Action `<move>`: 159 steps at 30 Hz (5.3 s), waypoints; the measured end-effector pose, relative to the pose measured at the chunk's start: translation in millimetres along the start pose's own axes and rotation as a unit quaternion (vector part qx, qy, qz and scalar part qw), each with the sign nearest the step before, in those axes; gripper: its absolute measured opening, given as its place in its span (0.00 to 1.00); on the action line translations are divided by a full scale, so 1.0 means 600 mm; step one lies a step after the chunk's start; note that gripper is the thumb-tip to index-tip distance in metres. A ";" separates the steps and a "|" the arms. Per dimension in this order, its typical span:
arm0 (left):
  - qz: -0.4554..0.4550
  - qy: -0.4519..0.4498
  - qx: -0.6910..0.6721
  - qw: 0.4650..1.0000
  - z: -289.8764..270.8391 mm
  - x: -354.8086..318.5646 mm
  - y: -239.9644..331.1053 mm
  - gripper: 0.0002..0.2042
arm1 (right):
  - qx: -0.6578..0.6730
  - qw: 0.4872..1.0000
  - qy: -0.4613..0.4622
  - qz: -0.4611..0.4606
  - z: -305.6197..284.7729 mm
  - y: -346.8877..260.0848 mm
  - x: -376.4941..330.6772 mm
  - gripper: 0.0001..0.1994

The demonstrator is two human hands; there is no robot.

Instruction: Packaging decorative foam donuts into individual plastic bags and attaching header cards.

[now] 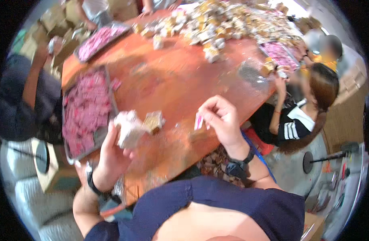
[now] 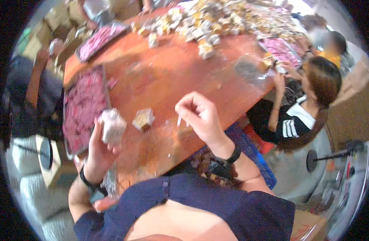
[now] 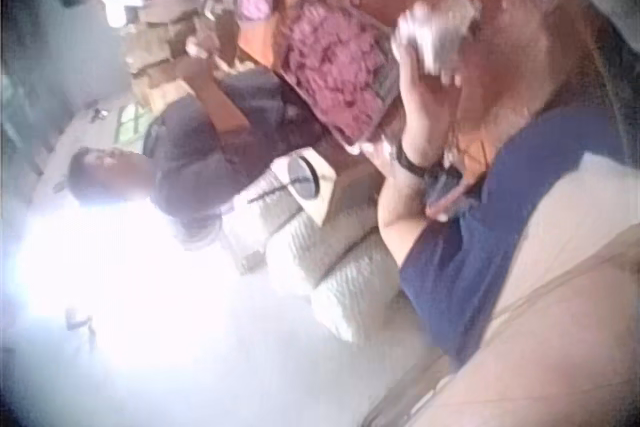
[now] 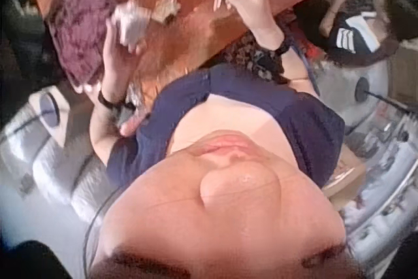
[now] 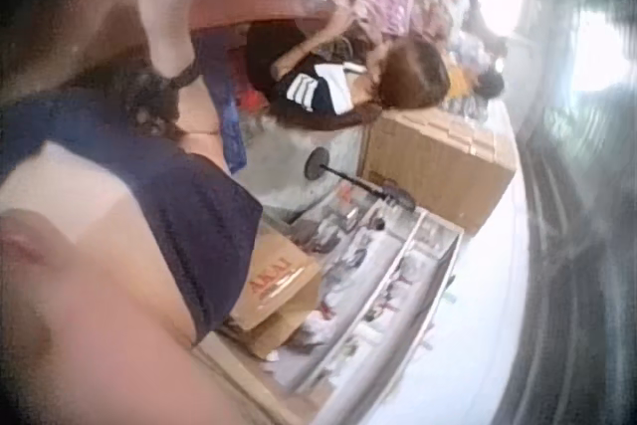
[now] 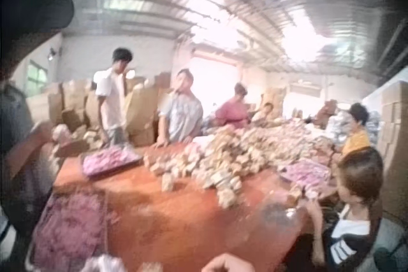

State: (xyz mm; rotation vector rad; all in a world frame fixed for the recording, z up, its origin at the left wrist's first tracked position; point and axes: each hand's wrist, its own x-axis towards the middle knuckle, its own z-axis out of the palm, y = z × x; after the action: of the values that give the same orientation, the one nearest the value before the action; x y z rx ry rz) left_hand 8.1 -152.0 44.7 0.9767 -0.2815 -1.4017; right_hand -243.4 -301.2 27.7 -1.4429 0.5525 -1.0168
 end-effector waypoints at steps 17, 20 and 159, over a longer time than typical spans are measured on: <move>-0.047 -0.112 -0.038 0.992 0.060 0.000 -0.010 0.20 | -0.172 0.956 -0.105 -0.212 0.104 -0.060 0.020 0.05; -0.032 -0.077 -0.007 0.997 0.075 -0.002 -0.017 0.22 | -0.204 0.948 -0.113 -0.218 0.098 -0.066 0.019 0.05; 0.200 0.093 0.805 0.550 -0.295 -0.183 -0.014 0.06 | -0.442 0.844 -0.299 -0.049 0.218 0.060 0.072 0.18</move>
State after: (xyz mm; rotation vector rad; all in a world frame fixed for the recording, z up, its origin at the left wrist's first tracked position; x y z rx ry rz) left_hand 101.6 19.9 -27.3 2.2789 -1.6990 -0.2024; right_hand -104.7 -271.8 18.8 -2.5031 0.4959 -0.2897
